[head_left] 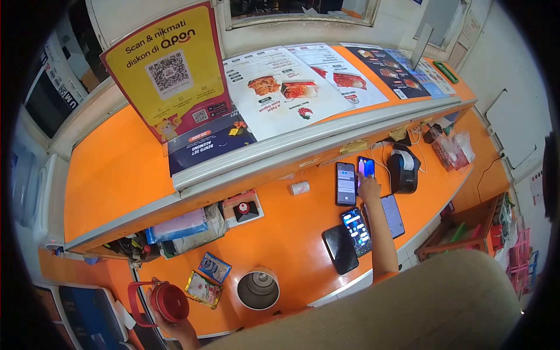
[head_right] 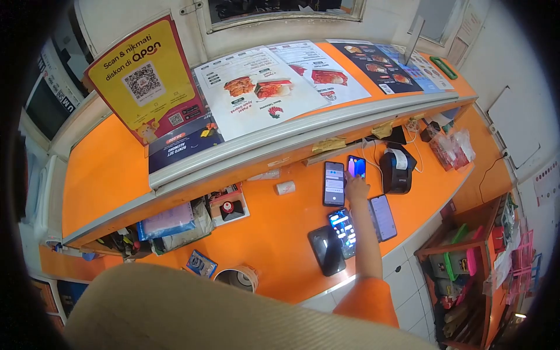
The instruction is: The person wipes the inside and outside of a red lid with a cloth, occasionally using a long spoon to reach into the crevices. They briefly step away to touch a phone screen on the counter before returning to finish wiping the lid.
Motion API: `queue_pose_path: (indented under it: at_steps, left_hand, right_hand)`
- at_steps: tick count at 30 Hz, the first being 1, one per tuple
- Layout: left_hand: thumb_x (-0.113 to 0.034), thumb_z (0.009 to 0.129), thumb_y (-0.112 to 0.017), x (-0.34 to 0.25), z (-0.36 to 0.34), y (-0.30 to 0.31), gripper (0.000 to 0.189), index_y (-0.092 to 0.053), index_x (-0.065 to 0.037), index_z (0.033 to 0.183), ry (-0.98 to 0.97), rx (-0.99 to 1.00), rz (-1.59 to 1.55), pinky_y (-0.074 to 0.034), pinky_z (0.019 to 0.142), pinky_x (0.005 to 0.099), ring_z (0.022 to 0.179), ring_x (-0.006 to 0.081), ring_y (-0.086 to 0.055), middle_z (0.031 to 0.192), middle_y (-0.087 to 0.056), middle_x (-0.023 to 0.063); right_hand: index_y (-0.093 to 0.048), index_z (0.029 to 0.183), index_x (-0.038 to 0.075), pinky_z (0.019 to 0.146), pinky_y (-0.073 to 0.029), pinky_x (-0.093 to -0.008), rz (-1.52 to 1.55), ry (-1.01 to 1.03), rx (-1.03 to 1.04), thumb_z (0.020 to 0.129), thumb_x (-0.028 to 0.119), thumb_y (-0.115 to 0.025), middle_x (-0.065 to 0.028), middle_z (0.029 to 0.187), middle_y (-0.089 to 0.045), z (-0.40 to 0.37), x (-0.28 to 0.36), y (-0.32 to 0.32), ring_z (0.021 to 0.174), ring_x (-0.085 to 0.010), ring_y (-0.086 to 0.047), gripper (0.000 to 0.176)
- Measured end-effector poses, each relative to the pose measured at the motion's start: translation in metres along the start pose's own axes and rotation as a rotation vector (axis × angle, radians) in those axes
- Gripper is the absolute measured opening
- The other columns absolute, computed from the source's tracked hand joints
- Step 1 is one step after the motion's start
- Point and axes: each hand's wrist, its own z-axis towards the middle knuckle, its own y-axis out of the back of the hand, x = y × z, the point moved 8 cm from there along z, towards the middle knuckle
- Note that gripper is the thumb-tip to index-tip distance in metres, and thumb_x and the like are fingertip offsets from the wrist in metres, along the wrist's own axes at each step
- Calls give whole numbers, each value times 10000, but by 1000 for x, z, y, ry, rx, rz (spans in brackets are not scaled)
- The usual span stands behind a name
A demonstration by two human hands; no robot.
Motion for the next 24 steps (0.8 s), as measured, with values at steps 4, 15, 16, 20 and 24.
queue_pose_path:
  at_steps: [4, 15, 16, 20, 24]
  left_hand:
    - [-423, 895, -323, -4, 1, -2, 572, -353, -23, 1303, 18, 5, -35, -333, 997, 399, 1211, 251, -389, 1306, -408, 136]
    - [-417, 883, -372, 19, -3, 0, 577, -343, -37, 1316, 75, 84, -505, -340, 1003, 406, 1166, 251, -460, 1245, -492, 127]
    - [-448, 862, -382, 18, -8, -5, 625, -321, -42, 1333, 136, 113, -607, -331, 1009, 418, 1179, 280, -446, 1279, -457, 154]
    - [-532, 791, -426, 0, -27, -5, 653, -402, -166, 1331, 36, 392, -750, -339, 985, 507, 1214, 370, -392, 1380, -306, 229]
    - [-499, 743, -501, -40, -48, 7, 670, -439, -151, 1312, -72, 642, -828, -326, 981, 531, 1226, 386, -346, 1375, -301, 220]
  right_hand:
    - [-503, 1191, 242, 687, -498, -495, 8, -17, 24, 836, 137, -431, -160, 971, -602, -1, -2, -3, 856, -344, -610, 378]
    - [-360, 1330, 37, 861, -423, -313, 1509, 125, 4, 878, 98, -497, -90, 1237, -447, -94, 91, 147, 1076, -197, -476, 477]
    - [-407, 1264, 28, 789, -444, -267, 1570, 198, 93, 867, 109, -521, -93, 1116, -501, -123, 117, 184, 969, -172, -527, 421]
    - [-484, 925, 62, 573, -423, -234, 1811, 753, 253, 715, 64, -546, -87, 835, -480, -237, 230, 269, 696, -146, -498, 220]
    - [-500, 996, 12, 726, -472, -273, 2063, 769, 671, 745, -70, -556, -107, 931, -508, -327, 321, 284, 842, -161, -521, 269]
